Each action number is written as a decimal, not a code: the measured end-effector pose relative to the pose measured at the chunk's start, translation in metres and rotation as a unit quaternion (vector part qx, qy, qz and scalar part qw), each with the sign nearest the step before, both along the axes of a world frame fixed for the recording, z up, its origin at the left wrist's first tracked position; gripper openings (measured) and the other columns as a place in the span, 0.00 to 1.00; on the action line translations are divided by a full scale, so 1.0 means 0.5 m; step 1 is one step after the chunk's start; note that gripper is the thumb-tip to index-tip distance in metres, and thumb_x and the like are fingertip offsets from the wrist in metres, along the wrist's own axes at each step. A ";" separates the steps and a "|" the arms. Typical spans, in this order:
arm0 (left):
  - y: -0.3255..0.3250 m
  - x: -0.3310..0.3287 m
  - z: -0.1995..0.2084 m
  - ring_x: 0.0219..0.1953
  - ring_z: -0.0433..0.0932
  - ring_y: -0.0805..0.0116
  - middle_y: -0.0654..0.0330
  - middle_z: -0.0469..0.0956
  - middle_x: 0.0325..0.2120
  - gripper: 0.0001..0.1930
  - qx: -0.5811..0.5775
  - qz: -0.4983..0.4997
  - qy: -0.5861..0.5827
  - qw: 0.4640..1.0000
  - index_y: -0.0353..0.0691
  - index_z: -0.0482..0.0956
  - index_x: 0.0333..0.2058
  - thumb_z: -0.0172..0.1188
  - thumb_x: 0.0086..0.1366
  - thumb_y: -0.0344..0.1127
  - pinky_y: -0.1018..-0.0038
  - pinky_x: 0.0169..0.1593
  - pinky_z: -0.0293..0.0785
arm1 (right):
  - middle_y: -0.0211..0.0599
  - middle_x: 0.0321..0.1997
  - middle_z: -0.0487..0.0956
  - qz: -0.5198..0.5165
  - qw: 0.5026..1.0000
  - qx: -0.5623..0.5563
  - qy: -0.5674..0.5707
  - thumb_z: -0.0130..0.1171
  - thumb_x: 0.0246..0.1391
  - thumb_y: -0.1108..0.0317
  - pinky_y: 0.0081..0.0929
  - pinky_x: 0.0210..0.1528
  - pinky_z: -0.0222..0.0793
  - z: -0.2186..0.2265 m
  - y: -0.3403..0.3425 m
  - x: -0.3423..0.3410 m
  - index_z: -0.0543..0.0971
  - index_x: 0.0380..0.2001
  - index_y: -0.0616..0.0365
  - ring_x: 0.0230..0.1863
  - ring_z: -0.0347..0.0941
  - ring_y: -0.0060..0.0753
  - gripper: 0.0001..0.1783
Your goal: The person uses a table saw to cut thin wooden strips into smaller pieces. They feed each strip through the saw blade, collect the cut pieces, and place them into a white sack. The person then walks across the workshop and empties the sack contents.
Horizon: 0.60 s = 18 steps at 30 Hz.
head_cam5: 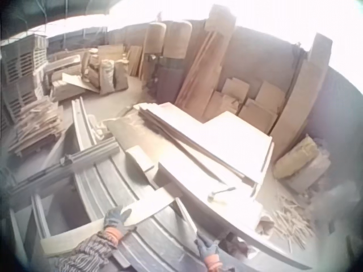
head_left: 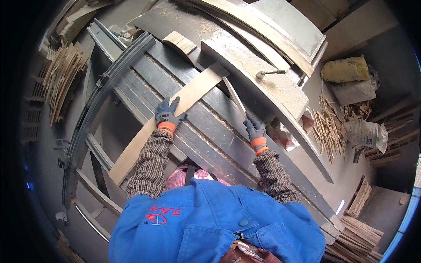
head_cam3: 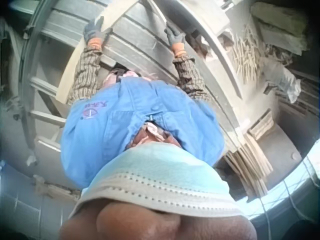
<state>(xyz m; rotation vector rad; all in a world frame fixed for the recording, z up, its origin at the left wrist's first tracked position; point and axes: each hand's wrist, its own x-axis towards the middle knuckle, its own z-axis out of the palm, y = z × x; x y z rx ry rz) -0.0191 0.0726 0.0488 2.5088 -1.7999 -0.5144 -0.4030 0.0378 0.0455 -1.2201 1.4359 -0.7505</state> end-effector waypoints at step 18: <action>-0.027 0.033 0.002 0.65 0.62 0.50 0.58 0.63 0.66 0.39 -0.032 0.043 -0.005 0.999 0.61 0.73 0.64 0.67 0.53 0.65 0.57 0.70 0.57 | 0.27 0.51 0.83 0.070 0.984 -0.134 0.095 0.59 0.63 0.69 0.18 0.46 0.73 0.001 -0.098 0.049 0.79 0.59 0.56 0.43 0.78 0.18 0.21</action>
